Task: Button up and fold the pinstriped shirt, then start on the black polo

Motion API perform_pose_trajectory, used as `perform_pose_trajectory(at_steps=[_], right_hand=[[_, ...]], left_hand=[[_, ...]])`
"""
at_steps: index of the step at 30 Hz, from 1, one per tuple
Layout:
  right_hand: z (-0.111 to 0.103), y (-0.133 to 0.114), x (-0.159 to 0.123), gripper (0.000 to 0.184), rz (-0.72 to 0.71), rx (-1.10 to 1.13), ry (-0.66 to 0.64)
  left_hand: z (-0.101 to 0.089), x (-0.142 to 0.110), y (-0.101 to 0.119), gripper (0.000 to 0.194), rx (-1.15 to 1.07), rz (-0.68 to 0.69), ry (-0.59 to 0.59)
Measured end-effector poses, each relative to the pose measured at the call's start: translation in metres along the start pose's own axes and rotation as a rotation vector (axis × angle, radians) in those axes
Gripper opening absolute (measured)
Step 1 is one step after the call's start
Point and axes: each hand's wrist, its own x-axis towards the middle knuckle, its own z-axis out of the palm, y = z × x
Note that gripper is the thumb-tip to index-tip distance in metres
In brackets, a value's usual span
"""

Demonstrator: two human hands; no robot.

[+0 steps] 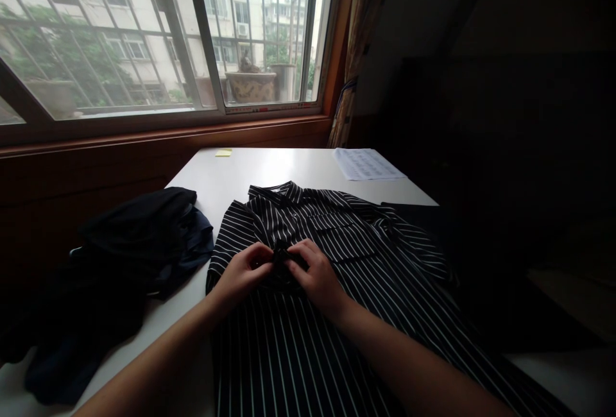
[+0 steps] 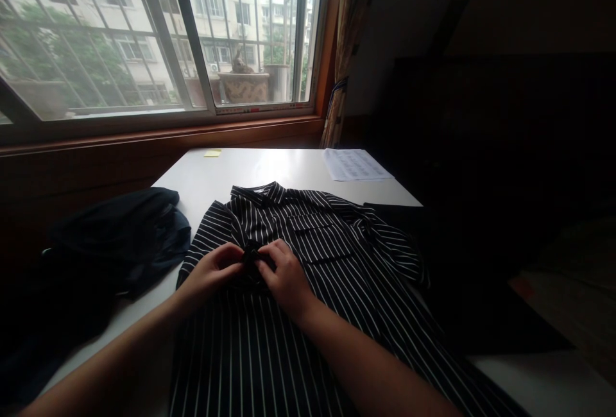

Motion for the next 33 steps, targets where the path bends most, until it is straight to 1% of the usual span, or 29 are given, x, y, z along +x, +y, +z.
perform_pose_trajectory(at_steps=[4,6,9,13,19,24,27,33], right_hand=[[0.0017,0.0035,-0.0031,0.030,0.021,-0.001,0.054],[0.0028,0.0047,-0.0041,0.032,0.012,-0.001,0.061],[0.0030,0.0041,-0.0035,0.027,-0.011,-0.003,0.047],[0.0010,0.0007,-0.0007,0.017,-0.007,-0.004,0.014],[-0.0014,-0.0018,0.0007,0.017,0.040,0.015,0.012],[-0.0009,0.0002,0.0006,0.021,0.056,0.060,0.003],[-0.0007,0.0013,0.0007,0.020,0.066,0.069,-0.004],[-0.0020,-0.0002,0.0016,0.017,0.037,0.049,-0.025]], left_hand=[[-0.0002,0.0001,0.0000,0.023,-0.067,-0.047,-0.045],[-0.0002,0.0004,0.0001,0.022,-0.055,-0.048,-0.047],[0.0008,0.0003,0.0009,0.022,-0.003,-0.001,-0.019],[0.0026,-0.0011,0.0039,0.023,0.073,0.050,0.009],[0.0023,0.0004,0.0057,0.024,0.052,-0.001,-0.021],[0.0001,0.0009,0.0036,0.025,0.034,-0.047,-0.027],[-0.0004,0.0005,0.0019,0.025,0.038,-0.057,-0.035],[-0.0003,0.0015,-0.0004,0.023,0.018,-0.064,-0.037]])
